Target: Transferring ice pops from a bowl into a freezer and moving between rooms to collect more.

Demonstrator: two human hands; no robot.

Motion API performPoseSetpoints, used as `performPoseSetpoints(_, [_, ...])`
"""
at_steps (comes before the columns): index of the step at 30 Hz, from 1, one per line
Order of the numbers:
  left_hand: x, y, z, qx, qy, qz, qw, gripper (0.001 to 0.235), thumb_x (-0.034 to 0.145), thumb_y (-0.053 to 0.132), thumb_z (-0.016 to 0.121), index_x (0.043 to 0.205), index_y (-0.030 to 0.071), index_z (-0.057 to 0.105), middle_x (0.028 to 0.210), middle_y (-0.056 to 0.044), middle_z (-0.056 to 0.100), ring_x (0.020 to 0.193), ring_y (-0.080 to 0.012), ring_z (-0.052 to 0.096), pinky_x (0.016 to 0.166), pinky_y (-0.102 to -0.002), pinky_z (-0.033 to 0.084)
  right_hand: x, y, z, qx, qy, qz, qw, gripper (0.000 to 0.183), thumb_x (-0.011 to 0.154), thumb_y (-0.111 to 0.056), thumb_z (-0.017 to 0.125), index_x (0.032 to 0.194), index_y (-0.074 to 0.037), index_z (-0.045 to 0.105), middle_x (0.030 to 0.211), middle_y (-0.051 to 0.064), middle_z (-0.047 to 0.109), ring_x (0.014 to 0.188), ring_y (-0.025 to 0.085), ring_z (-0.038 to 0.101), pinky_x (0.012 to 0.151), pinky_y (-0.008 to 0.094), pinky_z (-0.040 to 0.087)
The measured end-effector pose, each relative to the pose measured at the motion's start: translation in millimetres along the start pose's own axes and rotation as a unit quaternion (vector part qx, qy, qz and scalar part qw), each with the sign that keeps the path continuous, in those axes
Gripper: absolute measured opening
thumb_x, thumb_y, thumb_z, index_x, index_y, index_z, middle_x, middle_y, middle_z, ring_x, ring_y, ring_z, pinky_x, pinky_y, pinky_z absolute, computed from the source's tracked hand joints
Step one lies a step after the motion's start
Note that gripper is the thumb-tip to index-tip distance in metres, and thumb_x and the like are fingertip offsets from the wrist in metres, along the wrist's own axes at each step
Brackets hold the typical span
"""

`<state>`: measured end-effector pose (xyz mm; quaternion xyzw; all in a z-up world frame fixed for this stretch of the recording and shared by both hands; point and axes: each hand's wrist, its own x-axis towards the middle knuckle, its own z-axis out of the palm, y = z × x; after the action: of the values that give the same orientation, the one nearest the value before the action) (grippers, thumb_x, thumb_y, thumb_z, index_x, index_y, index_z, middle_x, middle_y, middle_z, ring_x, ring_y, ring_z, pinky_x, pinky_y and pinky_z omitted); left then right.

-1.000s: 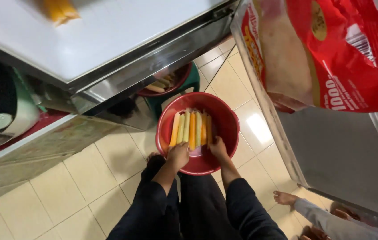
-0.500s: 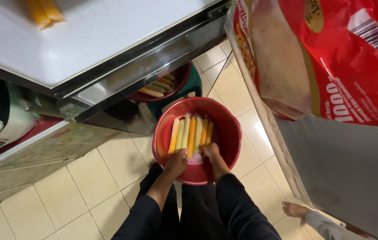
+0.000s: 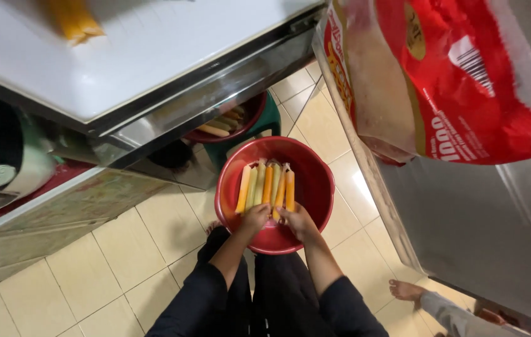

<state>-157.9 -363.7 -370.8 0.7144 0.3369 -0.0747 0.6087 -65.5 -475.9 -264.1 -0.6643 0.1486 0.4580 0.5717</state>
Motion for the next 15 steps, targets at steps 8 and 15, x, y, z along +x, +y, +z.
performPoseSetpoints(8, [-105, 188, -85, -0.348, 0.025, -0.045, 0.936, 0.044, 0.094, 0.018, 0.071, 0.132, -0.002, 0.065, 0.101, -0.011, 0.069, 0.075, -0.0128, 0.063, 0.063, -0.023, 0.055, -91, -76, 47, -0.151, -0.089, -0.22, 0.96, 0.045, 0.082, -0.013, 0.084, 0.116, 0.005, 0.061, 0.092, 0.014, 0.063, 0.072, 0.021, 0.066, 0.055, 0.028, 0.057])
performPoseSetpoints(15, [-60, 192, -159, -0.224, 0.151, 0.153, 0.951, 0.043, 0.1, 0.024, 0.066, 0.134, -0.002, 0.064, 0.116, -0.026, 0.071, 0.103, -0.0319, 0.069, 0.088, -0.044, 0.057, -128, -166, 116, -0.267, -0.064, -0.346, 0.897, 0.044, 0.086, -0.019, 0.079, 0.127, -0.012, 0.064, 0.096, 0.019, 0.073, 0.075, 0.027, 0.077, 0.062, 0.034, 0.064])
